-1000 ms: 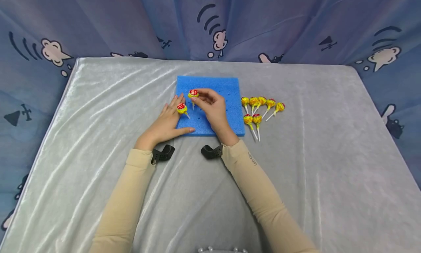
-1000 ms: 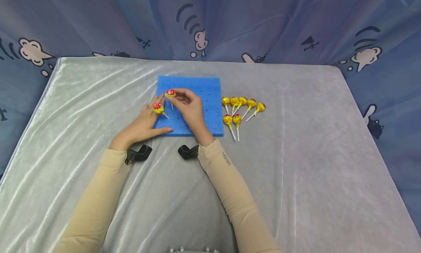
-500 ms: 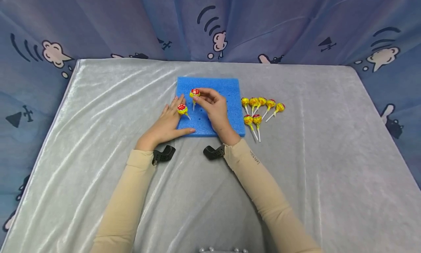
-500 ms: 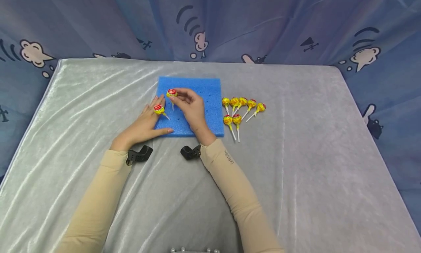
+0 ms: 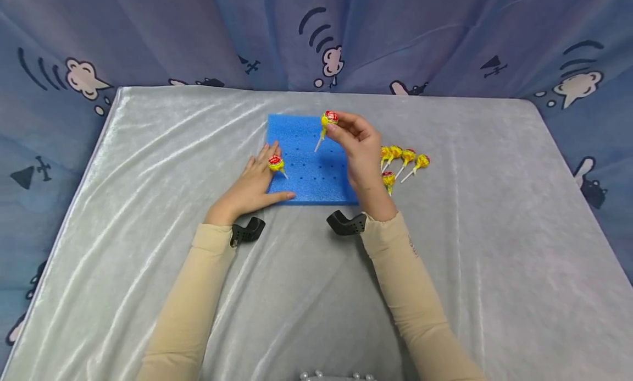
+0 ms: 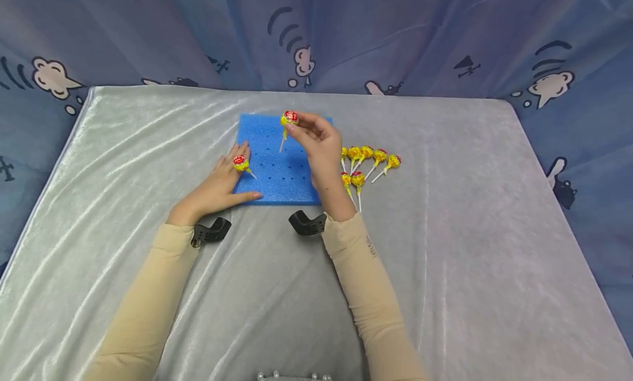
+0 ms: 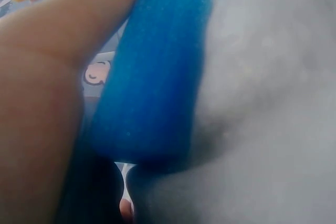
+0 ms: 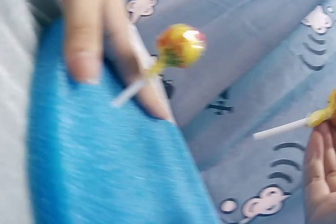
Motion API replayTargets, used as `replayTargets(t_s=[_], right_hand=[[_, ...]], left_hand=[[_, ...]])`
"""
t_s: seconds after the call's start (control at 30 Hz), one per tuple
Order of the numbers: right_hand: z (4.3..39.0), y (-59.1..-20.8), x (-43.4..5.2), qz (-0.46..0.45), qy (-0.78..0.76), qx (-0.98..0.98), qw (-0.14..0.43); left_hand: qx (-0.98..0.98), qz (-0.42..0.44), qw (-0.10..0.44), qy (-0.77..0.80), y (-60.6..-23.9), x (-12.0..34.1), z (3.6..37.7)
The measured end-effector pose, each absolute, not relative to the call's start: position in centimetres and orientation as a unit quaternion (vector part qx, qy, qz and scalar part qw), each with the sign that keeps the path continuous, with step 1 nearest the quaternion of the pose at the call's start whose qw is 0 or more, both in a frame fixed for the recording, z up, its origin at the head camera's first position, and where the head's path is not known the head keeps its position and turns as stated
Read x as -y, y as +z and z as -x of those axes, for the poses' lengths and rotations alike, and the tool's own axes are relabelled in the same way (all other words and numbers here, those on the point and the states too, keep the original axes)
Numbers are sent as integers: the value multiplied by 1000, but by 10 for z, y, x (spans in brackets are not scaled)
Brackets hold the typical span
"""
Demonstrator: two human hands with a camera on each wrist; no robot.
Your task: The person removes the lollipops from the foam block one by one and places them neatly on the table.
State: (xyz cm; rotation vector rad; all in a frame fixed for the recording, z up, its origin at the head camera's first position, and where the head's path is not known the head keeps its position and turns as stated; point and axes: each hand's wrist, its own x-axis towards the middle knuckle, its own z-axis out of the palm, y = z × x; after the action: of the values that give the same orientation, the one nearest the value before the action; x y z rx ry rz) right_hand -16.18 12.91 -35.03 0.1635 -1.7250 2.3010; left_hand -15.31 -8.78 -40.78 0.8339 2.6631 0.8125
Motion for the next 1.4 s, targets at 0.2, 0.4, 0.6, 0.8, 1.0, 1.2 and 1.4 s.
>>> replayTargets(t_s=[0.2,0.4,0.6,0.8,1.0,1.2,1.4], right_hand=[[155,-338,-146,-30,790,604,102],[151,-331,-165,-18,771,633,73],[150,-327,-191,-41,725,687,29],[150,-325,-217,-35,694,719,-17],[151,-327,-237,15,670,740,-54],[151,-333,-259,59,615,783,-75],[152,-340,-282,107,583,797,-114]], left_hand=[[-910,-287,116,276,-409,87,154],[-910,-288,114,275,-409,86,153],[-910,-287,116,276,-410,86,153],[-910,-284,119,278,-409,86,153],[-912,-282,116,274,-408,86,153],[-912,-282,119,273,-409,86,153],[-913,-281,118,271,-409,86,154]])
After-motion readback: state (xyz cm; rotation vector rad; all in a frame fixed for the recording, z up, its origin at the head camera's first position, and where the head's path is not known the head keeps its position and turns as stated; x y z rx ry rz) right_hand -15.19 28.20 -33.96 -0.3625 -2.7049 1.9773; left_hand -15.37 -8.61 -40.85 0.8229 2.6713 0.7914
